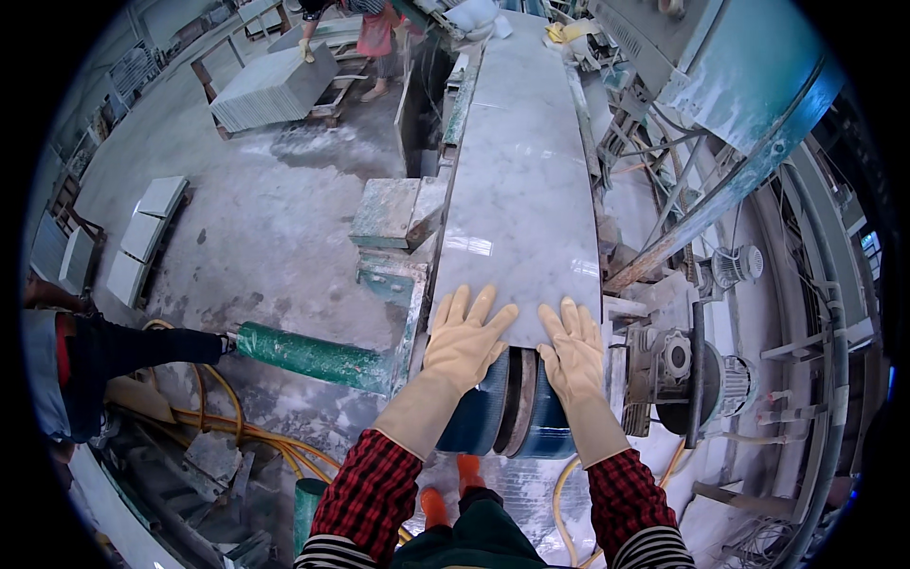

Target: The person feeds large rectangular stone tiles into a processing machine, guiding them through rollers and a cutting mechanism. They handle the tiles by hand, wearing gloves, and stack the processed pieces on a nearby surface.

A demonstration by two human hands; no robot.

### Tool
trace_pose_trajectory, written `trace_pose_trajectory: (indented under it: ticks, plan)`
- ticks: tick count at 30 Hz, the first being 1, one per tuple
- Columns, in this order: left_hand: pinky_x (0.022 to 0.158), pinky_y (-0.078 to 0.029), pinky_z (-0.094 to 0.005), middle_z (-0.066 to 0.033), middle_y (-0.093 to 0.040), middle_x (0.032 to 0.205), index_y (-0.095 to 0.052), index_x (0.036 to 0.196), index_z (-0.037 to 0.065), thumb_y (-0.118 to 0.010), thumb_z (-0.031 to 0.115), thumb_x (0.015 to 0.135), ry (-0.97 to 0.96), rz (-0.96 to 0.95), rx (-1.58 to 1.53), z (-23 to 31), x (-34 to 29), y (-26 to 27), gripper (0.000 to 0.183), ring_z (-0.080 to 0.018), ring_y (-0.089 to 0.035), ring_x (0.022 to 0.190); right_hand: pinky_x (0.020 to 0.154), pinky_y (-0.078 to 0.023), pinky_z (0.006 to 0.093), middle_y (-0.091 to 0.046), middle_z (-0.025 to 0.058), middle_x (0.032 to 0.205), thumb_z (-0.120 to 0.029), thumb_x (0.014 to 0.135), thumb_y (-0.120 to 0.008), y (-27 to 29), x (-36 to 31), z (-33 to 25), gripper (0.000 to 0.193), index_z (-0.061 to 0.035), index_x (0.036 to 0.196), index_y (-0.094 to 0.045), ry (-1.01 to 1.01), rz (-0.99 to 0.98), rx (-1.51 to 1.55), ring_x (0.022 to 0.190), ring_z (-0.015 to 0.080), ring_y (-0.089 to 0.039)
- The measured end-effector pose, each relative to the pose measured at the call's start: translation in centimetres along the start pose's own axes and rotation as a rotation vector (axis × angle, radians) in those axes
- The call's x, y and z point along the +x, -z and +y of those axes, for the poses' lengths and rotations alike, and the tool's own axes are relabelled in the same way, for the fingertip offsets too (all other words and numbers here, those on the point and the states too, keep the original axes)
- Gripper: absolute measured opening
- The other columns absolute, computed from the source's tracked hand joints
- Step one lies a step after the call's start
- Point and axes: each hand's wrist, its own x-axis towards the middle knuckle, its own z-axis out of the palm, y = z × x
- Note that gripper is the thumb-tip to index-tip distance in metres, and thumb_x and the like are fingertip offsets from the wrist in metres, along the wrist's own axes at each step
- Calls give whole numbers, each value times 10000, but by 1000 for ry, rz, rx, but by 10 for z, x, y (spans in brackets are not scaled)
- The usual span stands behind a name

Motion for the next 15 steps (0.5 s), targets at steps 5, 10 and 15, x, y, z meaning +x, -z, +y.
trace_pose_trajectory:
  ticks: [5,10,15]
  plan:
    - [1221,-286,-534,-156,-447,1614,-590,1463,289,-714,288,940,13,-4,2,-3,3,-2,538,-482,-390,1454,1227,-306,511,-492,185,1571,-335,902,-721,2,5,-2,623,-225,1495,-567,9,19,-1,1427,423,-441]
    - [1253,-245,-556,-151,-457,1608,-587,1464,300,-700,300,955,22,-25,-23,-4,8,-3,522,-472,-370,1483,1199,-360,503,-514,225,1535,-277,893,-739,6,7,0,587,-192,1456,-600,-6,96,63,1399,449,-473]
    - [1196,-319,-538,-156,-490,1568,-601,1438,277,-741,307,918,-27,37,61,-2,14,-4,539,-466,-434,1412,1162,-417,476,-539,289,1482,-200,865,-768,-32,5,27,545,-78,1379,-637,-214,474,237,1377,468,-492]
